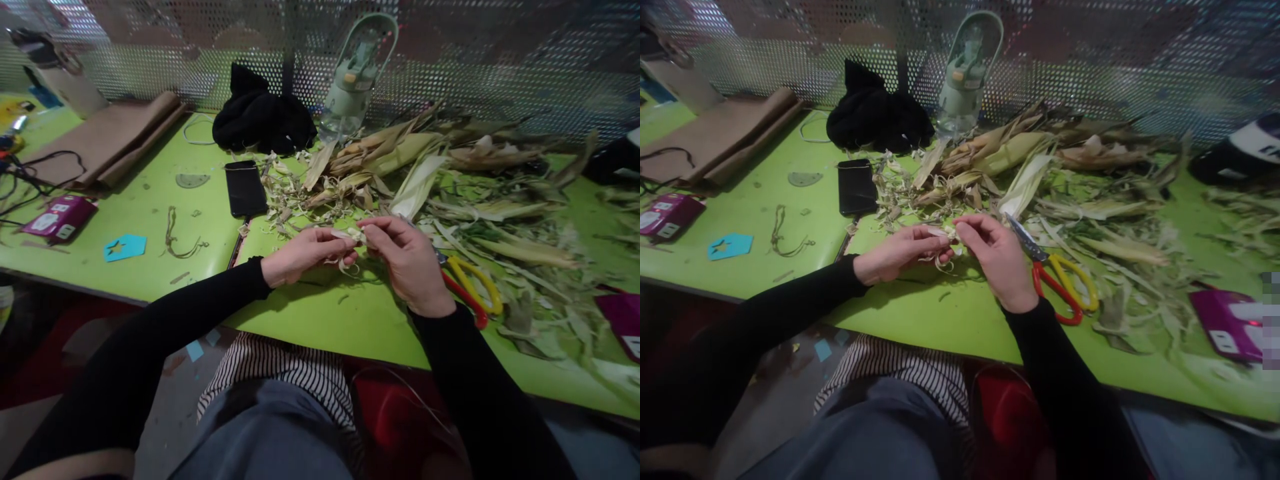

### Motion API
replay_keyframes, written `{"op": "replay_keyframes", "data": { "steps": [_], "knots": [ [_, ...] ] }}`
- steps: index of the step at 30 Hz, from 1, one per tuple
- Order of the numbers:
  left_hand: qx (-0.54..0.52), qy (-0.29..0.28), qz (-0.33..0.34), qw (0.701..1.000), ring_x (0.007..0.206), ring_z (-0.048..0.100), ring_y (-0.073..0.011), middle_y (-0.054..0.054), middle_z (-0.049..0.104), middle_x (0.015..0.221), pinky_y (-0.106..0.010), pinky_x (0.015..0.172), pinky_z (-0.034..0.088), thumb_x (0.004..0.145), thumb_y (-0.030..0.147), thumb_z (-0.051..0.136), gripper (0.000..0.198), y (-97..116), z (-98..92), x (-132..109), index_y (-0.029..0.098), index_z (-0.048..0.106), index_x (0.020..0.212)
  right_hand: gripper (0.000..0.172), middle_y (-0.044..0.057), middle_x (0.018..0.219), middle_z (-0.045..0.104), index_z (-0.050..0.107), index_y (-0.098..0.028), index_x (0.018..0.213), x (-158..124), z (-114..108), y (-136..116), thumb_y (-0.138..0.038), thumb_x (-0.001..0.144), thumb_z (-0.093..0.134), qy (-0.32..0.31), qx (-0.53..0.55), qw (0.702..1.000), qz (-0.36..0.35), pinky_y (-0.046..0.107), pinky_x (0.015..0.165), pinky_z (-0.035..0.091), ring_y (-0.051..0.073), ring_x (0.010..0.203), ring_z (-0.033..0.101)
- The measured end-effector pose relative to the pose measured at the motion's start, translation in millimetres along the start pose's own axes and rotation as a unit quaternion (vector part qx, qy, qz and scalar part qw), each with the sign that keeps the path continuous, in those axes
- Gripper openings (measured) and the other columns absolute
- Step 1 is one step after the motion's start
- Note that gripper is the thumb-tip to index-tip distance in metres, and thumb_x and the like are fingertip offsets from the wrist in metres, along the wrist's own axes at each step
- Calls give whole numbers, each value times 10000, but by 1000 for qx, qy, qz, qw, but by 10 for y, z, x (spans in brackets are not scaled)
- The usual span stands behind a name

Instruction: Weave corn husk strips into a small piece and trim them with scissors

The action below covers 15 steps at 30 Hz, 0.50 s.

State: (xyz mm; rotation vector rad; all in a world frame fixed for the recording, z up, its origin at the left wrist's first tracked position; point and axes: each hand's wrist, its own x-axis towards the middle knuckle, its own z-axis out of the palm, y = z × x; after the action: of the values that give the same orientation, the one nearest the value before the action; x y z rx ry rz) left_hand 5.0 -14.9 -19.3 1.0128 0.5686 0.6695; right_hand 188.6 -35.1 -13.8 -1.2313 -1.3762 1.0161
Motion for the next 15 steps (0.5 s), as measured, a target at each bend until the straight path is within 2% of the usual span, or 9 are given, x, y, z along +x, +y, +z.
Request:
{"op": "replay_keyframes", "data": {
  "steps": [8,12,15],
  "knots": [
    [-3,21,32,999,690,579,-69,3,657,777,-251,735,442,820,251,747,190,-71,7,33,101,651,886,224,-27,734,615,717,-229,836,6,20,70,-449,827,760,-11,14,999,39,240,537,386,96,601,485],
    [-13,36,8,999,692,589,-65,10,648,765,-246,743,453,831,273,737,199,-39,-5,32,109,632,872,263,-14,777,629,723,-233,864,25,29,12,-495,839,728,-11,51,996,69,237,523,390,95,600,499],
    [-15,37,-10,999,675,585,-63,12,640,741,-248,744,464,844,270,719,186,-28,-17,30,111,623,846,248,-19,750,610,732,-234,865,41,26,-26,-473,805,762,7,54,996,65,235,514,372,94,592,487]
  ]
}}
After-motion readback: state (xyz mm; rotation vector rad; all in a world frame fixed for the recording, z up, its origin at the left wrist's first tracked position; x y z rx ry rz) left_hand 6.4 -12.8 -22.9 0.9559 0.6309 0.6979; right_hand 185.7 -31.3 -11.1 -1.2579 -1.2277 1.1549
